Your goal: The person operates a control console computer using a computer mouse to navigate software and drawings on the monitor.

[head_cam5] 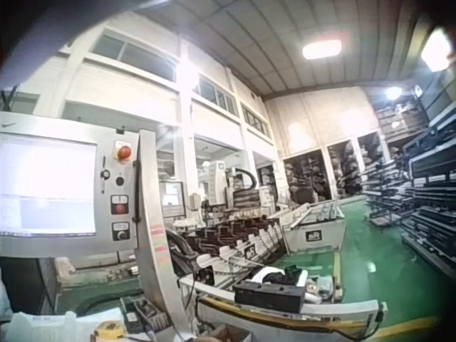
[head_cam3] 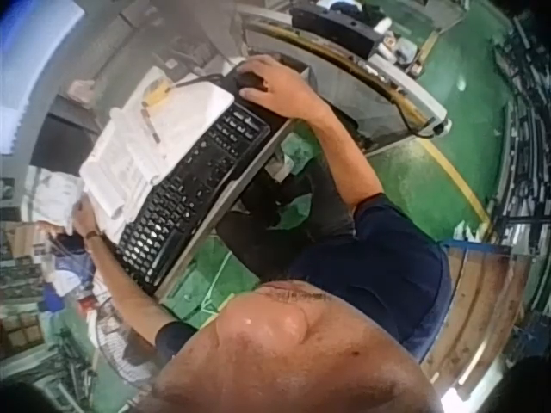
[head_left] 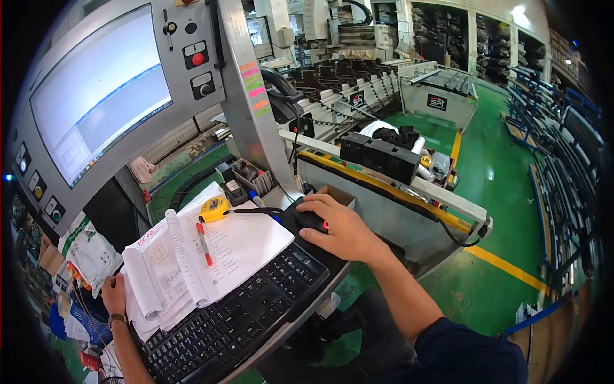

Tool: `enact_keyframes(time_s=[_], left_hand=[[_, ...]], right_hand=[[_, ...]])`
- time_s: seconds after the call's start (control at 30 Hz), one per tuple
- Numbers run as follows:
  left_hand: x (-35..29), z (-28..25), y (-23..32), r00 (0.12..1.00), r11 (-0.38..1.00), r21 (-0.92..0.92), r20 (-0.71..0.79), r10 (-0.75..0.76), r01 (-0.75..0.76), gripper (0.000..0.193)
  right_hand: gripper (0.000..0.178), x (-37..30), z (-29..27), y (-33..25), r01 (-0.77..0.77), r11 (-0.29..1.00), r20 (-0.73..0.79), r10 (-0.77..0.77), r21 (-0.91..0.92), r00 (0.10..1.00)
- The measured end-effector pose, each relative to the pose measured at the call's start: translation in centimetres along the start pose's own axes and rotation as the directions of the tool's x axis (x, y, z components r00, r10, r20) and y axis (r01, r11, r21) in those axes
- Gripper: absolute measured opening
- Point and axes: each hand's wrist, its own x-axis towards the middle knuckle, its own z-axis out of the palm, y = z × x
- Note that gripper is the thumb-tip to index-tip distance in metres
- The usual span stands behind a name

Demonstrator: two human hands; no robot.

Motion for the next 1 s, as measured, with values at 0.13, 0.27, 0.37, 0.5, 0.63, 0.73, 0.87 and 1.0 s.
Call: enact_keyframes(time_s=[0.13, 0.27, 0.37, 0.5, 0.63, 0.73, 0.87, 1.0], left_hand=[[-0.04, 0.08, -0.03, 1.000, 1.000, -0.001, -0.019, 0.011, -0.011, 0.045], [-0.05, 0.07, 0.04, 0.999, 1.000, 0.014, -0.028, 0.022, -0.022, 0.045], [-0.02, -0.03, 0.19, 1.000, 1.000, 0.007, -0.009, 0.026, -0.026, 0.045], [-0.21, -0.03, 0.34, 1.000, 1.000, 0.018, -0.024, 0.011, -0.011, 0.045], [-0.18, 0.00, 0.32, 1.000, 1.000, 0.000, -0.022, 0.018, -0.018, 0.044], [-0.14, 0.05, 0.20, 1.000, 1.000, -0.009, -0.024, 0.016, -0.017, 0.045], [-0.09, 0.00, 0.24, 1.000, 1.000, 0.008, -0.020, 0.005, -0.005, 0.045], [-0.26, -0.11, 0.46, 1.000, 1.000, 0.011, -0.015, 0.019, -0.019, 0.045]], right_hand=[[0.051, 0.02, -0.10, -0.06, -0.011, 0.999, 0.013, 0.010, 0.035, 1.000], [0.051, 0.05, -0.10, -0.10, -0.020, 1.000, 0.019, 0.020, 0.012, 1.000], [0.051, 0.03, -0.08, -0.09, -0.017, 1.000, 0.013, 0.016, 0.013, 1.000], [0.052, 0.00, -0.17, -0.10, -0.016, 0.999, 0.015, 0.016, 0.034, 1.000], [0.053, 0.07, -0.12, -0.14, -0.023, 0.998, 0.017, 0.022, 0.051, 1.000], [0.052, -0.07, -0.12, -0.09, -0.024, 0.997, 0.016, 0.023, 0.076, 1.000], [0.052, 0.04, -0.04, 0.03, 0.001, 1.000, 0.010, -0.002, 0.024, 1.000], [0.051, -0.05, -0.01, 0.04, 0.012, 1.000, -0.002, -0.012, 0.020, 1.000]])
